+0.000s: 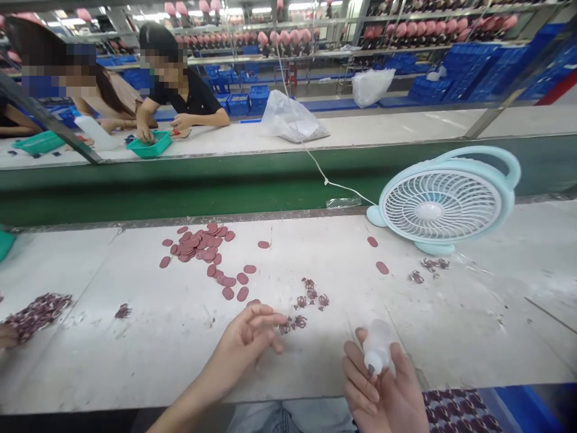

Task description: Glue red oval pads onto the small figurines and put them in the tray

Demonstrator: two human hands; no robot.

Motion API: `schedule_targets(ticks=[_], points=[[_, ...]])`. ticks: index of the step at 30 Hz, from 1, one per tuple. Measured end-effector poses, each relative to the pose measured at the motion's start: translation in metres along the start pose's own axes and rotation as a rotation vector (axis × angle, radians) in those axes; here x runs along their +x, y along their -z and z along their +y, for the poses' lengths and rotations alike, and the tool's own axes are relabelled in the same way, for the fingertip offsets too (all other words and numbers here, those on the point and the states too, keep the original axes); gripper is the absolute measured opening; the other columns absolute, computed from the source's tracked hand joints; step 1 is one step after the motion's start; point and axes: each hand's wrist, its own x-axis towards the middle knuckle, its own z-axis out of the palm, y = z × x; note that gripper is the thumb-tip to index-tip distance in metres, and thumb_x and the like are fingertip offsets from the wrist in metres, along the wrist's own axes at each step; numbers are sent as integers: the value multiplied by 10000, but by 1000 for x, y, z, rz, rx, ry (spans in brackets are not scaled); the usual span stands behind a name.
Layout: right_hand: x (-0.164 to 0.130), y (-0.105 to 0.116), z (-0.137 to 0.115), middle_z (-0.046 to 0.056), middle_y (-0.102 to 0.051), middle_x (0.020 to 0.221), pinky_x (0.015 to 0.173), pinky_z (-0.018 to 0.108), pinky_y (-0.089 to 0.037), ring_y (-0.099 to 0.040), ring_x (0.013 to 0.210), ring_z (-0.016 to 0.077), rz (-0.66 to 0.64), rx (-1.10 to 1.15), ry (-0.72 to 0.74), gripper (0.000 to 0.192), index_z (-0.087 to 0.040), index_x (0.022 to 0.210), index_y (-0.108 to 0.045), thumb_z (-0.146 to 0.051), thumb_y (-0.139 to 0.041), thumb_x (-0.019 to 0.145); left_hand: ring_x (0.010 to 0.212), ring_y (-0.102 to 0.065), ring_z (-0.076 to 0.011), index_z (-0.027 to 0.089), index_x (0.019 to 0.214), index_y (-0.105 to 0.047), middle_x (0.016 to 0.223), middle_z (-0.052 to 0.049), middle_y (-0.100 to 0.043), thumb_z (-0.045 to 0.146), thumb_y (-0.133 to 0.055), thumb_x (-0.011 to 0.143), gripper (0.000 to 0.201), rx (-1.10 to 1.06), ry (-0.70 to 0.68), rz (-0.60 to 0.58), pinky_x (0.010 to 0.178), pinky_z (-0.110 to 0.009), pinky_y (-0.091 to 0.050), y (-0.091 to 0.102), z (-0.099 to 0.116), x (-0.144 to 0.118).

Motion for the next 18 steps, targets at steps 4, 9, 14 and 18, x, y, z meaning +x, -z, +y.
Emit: schedule_targets(ticks=[4, 9, 14, 18], points=[[-6, -1, 13, -61, -426, 684, 424, 164, -277, -262, 482, 38, 47, -98, -58, 381, -179, 1091, -709, -522, -671, 931, 786, -735, -165, 199, 1086, -596, 1081, -67, -701, 354, -830, 795, 404, -394, 182, 141, 587, -201, -529, -22, -32, -34], [-13, -1, 32, -63, -430, 669, 416, 164, -299, -228, 465, 47, -4, -203, -167, 393, -229, 1117, -711, -548, -711, 889, 471, -584, -75, 163, 830, -626, 819, -54, -759, 370, -876, 743, 336, -493, 182, 222, 436, -167, -426, -46, -59, -45], [-19, -5, 44, -62, -434, 681, 474, 172, -351, -267, 477, 43, -10, -280, -283, 419, -258, 1128, -710, -597, -698, 882, 819, -702, -158, 213, 946, -779, 1155, -108, -754, 321, -765, 868, 134, -361, -14, 236, 571, -187, -512, -49, -60, -49], [-18, -4, 53, -28, -510, 738, 469, 191, -363, -354, 508, 62, 5, -370, -239, 434, -252, 1093, -717, -618, -703, 862, 909, -688, -178, 252, 1003, -805, 1258, -98, -695, 331, -690, 924, 160, -410, -66, 146, 632, -217, -555, -43, -58, -50]])
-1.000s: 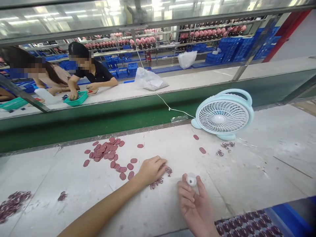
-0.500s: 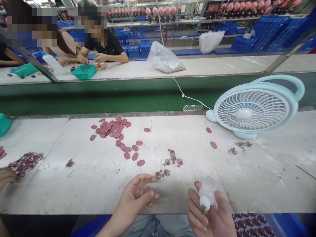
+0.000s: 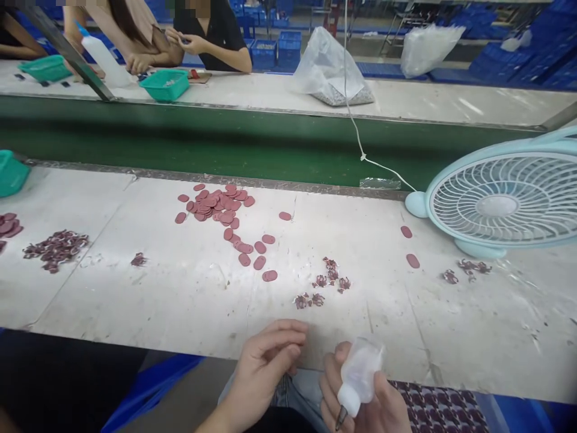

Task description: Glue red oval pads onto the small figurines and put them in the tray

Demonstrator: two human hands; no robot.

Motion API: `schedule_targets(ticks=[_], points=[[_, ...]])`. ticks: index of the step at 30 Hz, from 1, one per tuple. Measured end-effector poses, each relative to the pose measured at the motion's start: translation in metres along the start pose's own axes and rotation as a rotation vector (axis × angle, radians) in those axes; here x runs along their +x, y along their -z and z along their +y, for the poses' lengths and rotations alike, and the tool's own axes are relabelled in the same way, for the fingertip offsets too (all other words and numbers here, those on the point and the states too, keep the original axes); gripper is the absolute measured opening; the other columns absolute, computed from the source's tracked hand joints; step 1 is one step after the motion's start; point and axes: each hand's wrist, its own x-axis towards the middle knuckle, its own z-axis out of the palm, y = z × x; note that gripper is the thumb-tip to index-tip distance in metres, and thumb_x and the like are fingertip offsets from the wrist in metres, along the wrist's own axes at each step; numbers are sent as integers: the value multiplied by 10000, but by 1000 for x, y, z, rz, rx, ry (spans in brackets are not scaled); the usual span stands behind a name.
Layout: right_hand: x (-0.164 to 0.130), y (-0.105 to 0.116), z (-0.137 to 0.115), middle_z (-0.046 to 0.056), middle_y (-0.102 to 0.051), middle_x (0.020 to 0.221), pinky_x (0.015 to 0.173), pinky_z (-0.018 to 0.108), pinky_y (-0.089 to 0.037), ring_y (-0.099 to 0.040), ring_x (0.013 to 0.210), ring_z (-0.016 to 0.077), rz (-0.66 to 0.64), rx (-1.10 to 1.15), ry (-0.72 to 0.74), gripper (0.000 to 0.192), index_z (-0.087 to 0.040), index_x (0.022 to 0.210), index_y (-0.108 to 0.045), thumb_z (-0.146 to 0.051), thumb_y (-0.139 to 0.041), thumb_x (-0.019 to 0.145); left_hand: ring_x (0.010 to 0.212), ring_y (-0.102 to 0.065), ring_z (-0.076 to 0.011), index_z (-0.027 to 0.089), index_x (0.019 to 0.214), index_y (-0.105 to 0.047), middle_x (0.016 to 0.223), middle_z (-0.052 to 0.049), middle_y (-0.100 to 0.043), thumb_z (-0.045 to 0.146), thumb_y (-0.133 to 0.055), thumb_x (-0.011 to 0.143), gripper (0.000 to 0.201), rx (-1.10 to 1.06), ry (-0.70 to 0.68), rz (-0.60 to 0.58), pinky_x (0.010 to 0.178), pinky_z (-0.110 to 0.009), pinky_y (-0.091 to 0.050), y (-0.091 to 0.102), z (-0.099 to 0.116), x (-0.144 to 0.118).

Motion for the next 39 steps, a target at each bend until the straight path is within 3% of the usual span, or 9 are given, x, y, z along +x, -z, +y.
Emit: schedule_targets(ticks=[4, 7, 11, 15, 19, 22, 28, 32, 39], points=[[7, -4, 11, 79, -651, 975, 493, 232, -367, -498, 589, 106, 112, -235, 111, 479, -198, 1021, -742, -620, -765, 795, 1308, -570, -254, 283, 1069, -794, 1367, -76, -657, 366, -606, 977, 225, -107, 42, -43, 1024, -343, -534, 3, 5, -1], [9, -9, 19, 84, -688, 870, 507, 240, -343, -492, 542, 103, 99, -302, 85, 508, -176, 1020, -752, -626, -771, 786, 1389, -503, -271, 274, 1088, -792, 1377, -81, -659, 369, -619, 970, 230, -59, 89, -82, 1183, -415, -403, 1, 11, -1], [8, -10, 24, 39, -661, 714, 487, 216, -317, -474, 490, 81, 84, -262, -37, 508, -167, 1045, -760, -595, -796, 775, 1364, -532, -289, 262, 1086, -790, 1358, -93, -671, 395, -618, 965, 249, -36, 130, -112, 1170, -446, -420, -2, 19, -1], [5, -8, 21, 68, -676, 749, 486, 206, -323, -486, 504, 87, 71, -181, -135, 590, -147, 1112, -743, -665, -707, 830, 1325, -571, -291, 260, 1147, -767, 1339, -94, -685, 421, -627, 956, 287, 6, 169, -132, 1139, -429, -457, -3, 21, 0], [5, -10, 21, 68, -666, 758, 511, 217, -338, -487, 540, 105, 87, -141, -115, 595, -150, 1122, -737, -670, -697, 836, 1140, -676, -236, 278, 1138, -761, 1200, -60, -737, 365, -607, 976, 240, 163, 40, -61, 1016, -336, -538, -3, 19, -1], [6, -11, 24, 54, -659, 753, 509, 218, -334, -463, 543, 103, 92, -122, -84, 553, -166, 1126, -730, -635, -724, 833, 1098, -694, -217, 299, 1244, -699, 1180, -48, -740, 306, -511, 1019, 294, 304, -53, -106, 988, -320, -552, 0, 20, -5], [6, -12, 23, 38, -635, 767, 500, 218, -365, -520, 635, 144, 160, -88, -59, 535, -187, 1191, -701, -542, -800, 803, 1406, -495, -286, 327, 1468, -530, 1513, -49, -553, 248, -446, 1011, 470, 596, -193, -231, 1210, -419, -385, 11, 29, -12], [8, -13, 24, 41, -643, 803, 495, 217, -379, -524, 649, 147, 172, -76, -42, 500, -207, 1170, -711, -524, -812, 796, 1493, -374, -273, 329, 1511, -466, 1599, -27, -446, 296, -383, 1034, 486, 554, -140, -280, 1262, -442, -308, 13, 31, -15], [7, -9, 30, 63, -684, 888, 475, 213, -384, -525, 658, 151, 248, -19, -29, 423, -219, 1102, -750, -444, -860, 761, 1439, -450, -278, 337, 1420, -576, 1520, -47, -540, 350, -403, 1043, 415, 365, -82, -215, 1234, -463, -363, 6, 25, -16]])
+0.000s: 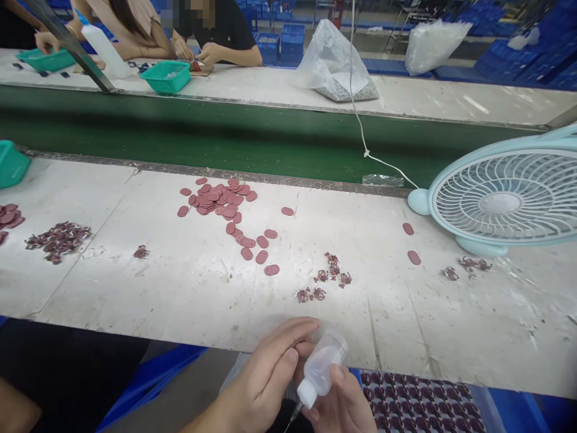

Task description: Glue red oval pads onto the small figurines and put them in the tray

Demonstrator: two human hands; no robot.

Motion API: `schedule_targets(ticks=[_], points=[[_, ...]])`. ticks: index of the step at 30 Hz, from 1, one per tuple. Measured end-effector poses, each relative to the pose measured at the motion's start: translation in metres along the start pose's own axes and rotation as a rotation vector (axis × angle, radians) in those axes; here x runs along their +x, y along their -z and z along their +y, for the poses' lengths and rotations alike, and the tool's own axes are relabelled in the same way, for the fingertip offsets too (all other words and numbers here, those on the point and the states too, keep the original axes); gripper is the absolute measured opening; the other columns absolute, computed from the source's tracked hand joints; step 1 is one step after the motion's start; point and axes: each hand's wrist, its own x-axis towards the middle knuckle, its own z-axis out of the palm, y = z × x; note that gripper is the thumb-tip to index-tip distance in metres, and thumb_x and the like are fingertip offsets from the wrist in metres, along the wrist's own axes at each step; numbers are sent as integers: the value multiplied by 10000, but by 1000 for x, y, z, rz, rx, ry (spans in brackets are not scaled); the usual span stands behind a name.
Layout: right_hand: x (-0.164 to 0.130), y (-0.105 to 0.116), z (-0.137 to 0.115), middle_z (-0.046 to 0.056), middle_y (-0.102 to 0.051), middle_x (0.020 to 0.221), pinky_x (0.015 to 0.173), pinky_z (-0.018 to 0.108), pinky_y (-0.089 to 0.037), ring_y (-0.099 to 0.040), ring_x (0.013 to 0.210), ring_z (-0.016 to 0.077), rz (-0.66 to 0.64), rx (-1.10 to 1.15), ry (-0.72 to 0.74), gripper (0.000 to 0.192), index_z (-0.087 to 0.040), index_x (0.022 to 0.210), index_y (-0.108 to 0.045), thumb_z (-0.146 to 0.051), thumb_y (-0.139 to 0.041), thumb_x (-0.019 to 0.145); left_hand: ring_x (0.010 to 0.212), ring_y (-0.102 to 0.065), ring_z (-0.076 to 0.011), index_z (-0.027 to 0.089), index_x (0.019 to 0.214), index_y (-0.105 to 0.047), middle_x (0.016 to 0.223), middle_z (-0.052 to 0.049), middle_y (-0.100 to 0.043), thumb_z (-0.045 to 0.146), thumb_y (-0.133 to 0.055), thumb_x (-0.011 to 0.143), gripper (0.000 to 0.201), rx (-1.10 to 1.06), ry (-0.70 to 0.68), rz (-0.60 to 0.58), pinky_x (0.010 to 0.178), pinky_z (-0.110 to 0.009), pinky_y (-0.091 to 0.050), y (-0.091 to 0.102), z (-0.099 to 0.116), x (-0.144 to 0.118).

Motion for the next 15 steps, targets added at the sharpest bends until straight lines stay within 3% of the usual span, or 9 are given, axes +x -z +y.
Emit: schedule_targets(ticks=[6, 11, 15], points=[[-5, -5, -3, 53, -652, 780, 488, 202, -355, -492, 631, 129, 1, 10, 53, 367, -191, 985, -790, -490, -846, 779, 1165, -686, -300, 254, 1257, -700, 1293, -113, -714, 370, -732, 895, 381, -524, 71, -3, 1010, -426, -568, -4, -19, 7], [-11, -1, -17, 88, -672, 838, 485, 214, -368, -522, 672, 158, 14, -36, 57, 425, -211, 1041, -768, -497, -871, 744, 1128, -712, -248, 222, 1143, -763, 1192, -106, -767, 331, -773, 874, 290, -727, 97, 102, 1034, -359, -552, -8, -25, 10], [-16, 8, -39, 83, -668, 833, 428, 228, -389, -528, 560, 138, 120, -278, 344, 509, -217, 1098, -734, -504, -894, 708, 985, -756, -230, 220, 1120, -774, 1156, -113, -777, 330, -767, 877, 267, -946, 177, 106, 730, -248, -620, -17, -24, 7]])
